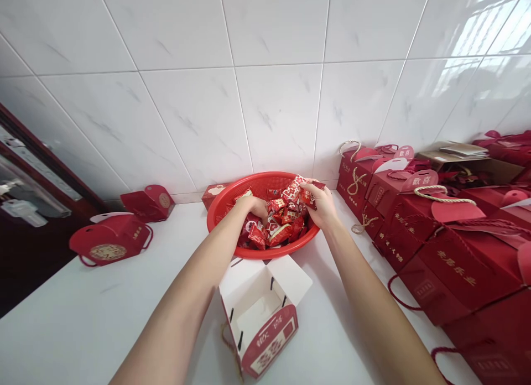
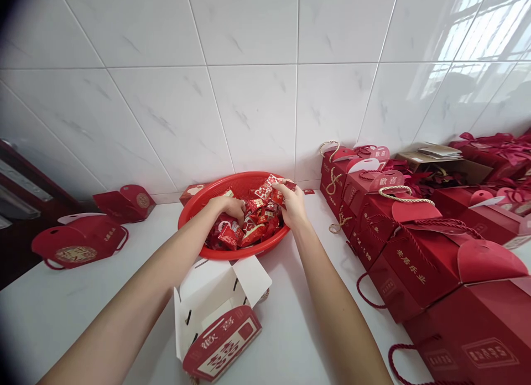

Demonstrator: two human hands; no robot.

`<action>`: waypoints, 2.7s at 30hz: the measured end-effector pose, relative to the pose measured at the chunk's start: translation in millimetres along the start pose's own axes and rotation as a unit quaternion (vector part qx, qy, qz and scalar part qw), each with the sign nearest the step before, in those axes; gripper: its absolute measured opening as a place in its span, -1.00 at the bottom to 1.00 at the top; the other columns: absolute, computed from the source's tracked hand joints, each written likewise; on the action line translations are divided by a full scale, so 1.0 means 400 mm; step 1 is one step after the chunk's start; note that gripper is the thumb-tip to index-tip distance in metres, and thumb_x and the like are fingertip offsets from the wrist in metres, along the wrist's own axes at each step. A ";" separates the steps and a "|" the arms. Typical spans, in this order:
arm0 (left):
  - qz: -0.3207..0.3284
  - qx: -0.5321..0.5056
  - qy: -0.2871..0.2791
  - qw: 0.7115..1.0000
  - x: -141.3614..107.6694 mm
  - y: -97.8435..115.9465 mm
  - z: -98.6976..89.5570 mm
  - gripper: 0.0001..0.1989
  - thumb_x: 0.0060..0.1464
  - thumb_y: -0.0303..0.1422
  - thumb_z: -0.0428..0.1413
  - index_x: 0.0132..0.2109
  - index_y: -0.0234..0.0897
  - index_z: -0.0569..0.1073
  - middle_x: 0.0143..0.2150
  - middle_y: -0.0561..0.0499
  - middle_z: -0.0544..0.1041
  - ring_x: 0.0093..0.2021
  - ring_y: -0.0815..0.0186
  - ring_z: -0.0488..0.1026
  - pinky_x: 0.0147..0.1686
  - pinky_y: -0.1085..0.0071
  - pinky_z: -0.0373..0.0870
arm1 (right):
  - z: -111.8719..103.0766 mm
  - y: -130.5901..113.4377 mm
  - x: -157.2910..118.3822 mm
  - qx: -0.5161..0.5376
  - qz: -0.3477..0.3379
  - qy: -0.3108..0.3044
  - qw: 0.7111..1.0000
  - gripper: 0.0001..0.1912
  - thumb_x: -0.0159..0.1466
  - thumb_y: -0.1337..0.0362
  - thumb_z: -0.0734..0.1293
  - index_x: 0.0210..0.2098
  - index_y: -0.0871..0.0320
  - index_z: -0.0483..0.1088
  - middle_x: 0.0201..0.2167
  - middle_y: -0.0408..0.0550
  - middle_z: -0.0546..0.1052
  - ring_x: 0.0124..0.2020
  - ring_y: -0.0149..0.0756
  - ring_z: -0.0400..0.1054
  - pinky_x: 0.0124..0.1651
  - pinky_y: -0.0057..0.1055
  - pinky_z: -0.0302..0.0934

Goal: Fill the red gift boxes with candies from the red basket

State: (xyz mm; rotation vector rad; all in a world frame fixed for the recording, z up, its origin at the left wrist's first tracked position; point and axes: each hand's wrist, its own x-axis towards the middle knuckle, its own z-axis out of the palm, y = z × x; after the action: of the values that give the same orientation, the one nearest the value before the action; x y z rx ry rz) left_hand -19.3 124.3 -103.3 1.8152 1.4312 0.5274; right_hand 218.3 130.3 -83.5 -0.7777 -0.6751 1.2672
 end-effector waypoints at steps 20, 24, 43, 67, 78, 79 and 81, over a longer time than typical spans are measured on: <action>0.045 -0.244 -0.011 0.969 0.197 0.132 -0.053 -0.64 -0.45 -0.38 0.47 -0.39 -0.32 0.59 -0.44 0.04 0.57 -0.34 0.30 0.53 -0.17 0.36 0.47 | 0.000 0.006 0.004 -0.026 -0.019 0.001 0.999 -0.69 -0.15 0.21 0.54 -0.45 0.10 0.41 -0.50 -0.20 0.54 -0.42 -0.30 0.43 -0.45 -0.45 0.23; 0.025 -0.263 -0.010 0.964 0.193 0.136 -0.049 -0.60 -0.46 -0.36 0.50 -0.37 -0.33 0.58 -0.42 0.03 0.60 -0.43 0.36 0.52 -0.34 0.43 0.48 | 0.001 0.004 0.000 -0.013 -0.012 -0.010 1.000 -0.71 -0.15 0.23 0.54 -0.45 0.10 0.42 -0.49 -0.21 0.54 -0.42 -0.31 0.44 -0.45 -0.45 0.25; 0.032 -0.234 -0.012 0.972 0.207 0.123 -0.049 -0.57 -0.50 -0.28 0.51 -0.36 -0.30 0.64 -0.38 0.00 0.63 -0.35 0.31 0.51 -0.24 0.36 0.44 | 0.005 0.001 0.001 0.027 -0.005 -0.031 0.999 -0.76 -0.12 0.27 0.53 -0.48 0.13 0.44 -0.51 -0.21 0.51 -0.42 -0.38 0.40 -0.36 -0.46 0.30; 0.013 -0.129 -0.128 0.983 0.164 0.151 -0.050 -0.54 -0.35 -0.50 0.35 -0.16 -0.14 0.65 -0.08 0.00 0.64 -0.22 0.16 0.58 -0.28 0.34 0.50 | 0.001 0.007 0.009 0.043 -0.004 -0.027 0.999 -0.72 -0.16 0.26 0.55 -0.49 0.12 0.42 -0.53 -0.25 0.50 -0.47 -0.41 0.37 -0.39 -0.47 0.25; 0.062 -0.097 0.006 0.993 0.188 0.123 -0.034 -0.65 0.27 -0.21 0.14 0.11 -0.28 0.47 0.14 -0.08 0.47 0.04 0.09 0.48 -0.02 0.14 0.51 | 0.005 0.006 0.010 0.054 0.006 0.002 0.999 -0.72 -0.16 0.27 0.51 -0.48 0.11 0.40 -0.55 -0.25 0.49 -0.50 -0.38 0.37 -0.45 -0.45 0.26; 0.067 -0.100 0.011 0.993 0.187 0.123 -0.034 -0.65 0.27 -0.21 0.14 0.11 -0.29 0.46 0.13 -0.09 0.47 0.03 0.09 0.48 -0.02 0.13 0.51 | 0.005 0.007 0.011 0.056 0.005 0.008 0.998 -0.73 -0.16 0.28 0.51 -0.47 0.12 0.40 -0.55 -0.24 0.49 -0.50 -0.38 0.37 -0.43 -0.45 0.27; 0.077 -0.107 0.017 0.991 0.184 0.128 -0.033 -0.65 0.28 -0.21 0.14 0.09 -0.33 0.45 0.06 -0.09 0.50 -0.03 0.14 0.51 -0.08 0.15 0.53 | 0.005 0.010 0.016 0.054 -0.004 0.017 0.998 -0.73 -0.14 0.28 0.50 -0.47 0.12 0.38 -0.54 -0.25 0.49 -0.49 -0.39 0.38 -0.41 -0.45 0.28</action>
State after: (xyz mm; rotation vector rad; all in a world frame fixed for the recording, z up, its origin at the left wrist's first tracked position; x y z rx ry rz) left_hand 25.3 193.2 -65.4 1.7585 1.2130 0.7634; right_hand 215.7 137.1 -85.5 -0.7062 -0.5767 1.2704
